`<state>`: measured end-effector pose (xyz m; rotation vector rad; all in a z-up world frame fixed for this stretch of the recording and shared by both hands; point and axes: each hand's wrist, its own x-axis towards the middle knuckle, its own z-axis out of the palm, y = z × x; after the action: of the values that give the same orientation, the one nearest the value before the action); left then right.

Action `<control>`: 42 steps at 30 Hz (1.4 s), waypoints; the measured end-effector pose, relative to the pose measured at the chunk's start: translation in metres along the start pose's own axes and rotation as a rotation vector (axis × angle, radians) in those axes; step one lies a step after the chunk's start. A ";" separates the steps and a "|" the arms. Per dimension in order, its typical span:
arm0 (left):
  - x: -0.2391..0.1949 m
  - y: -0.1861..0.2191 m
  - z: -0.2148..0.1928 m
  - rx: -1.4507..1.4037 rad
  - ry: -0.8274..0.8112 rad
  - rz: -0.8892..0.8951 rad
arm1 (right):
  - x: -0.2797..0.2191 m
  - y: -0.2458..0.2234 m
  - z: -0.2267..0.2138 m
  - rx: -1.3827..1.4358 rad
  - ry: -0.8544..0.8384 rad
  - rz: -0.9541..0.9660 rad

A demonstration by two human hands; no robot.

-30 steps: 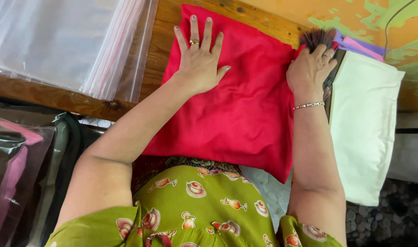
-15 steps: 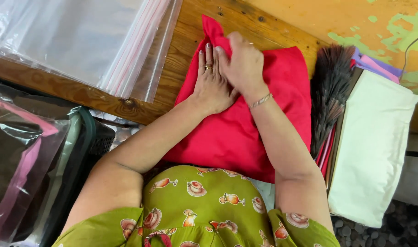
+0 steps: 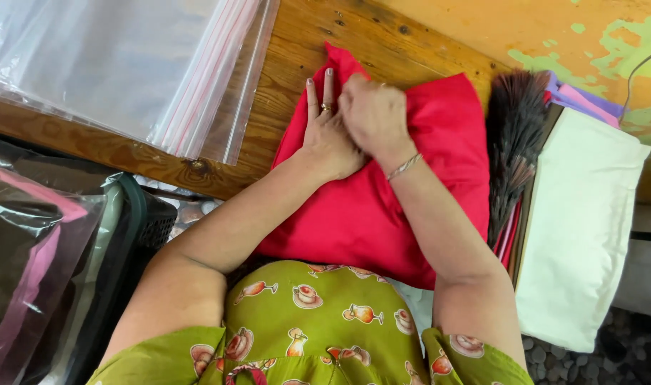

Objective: Dusting a pink fabric item with a feather duster and smoothing it out by hand on a wooden surface.

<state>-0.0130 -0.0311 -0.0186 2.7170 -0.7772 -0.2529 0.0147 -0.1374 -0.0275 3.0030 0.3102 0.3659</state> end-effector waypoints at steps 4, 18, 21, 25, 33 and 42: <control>-0.004 -0.005 0.017 0.058 0.096 0.048 | -0.002 0.032 0.030 -0.153 0.027 -0.015; 0.014 -0.017 0.011 0.018 0.491 -0.077 | -0.066 0.154 -0.036 0.175 -0.291 0.555; 0.013 0.008 -0.025 0.011 0.017 0.024 | -0.070 0.152 0.032 0.195 0.177 0.399; 0.036 0.010 0.003 0.272 -0.175 0.014 | -0.077 -0.004 -0.061 0.284 0.263 0.139; 0.021 -0.006 0.004 0.073 0.186 0.259 | -0.050 0.105 0.008 -0.149 0.221 0.312; 0.014 0.005 -0.027 0.037 -0.071 -0.091 | -0.086 -0.003 -0.075 0.340 0.298 0.114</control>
<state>0.0024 -0.0363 0.0072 2.7954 -0.6845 -0.3608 -0.0866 -0.1471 0.0252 3.3024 0.2453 0.8580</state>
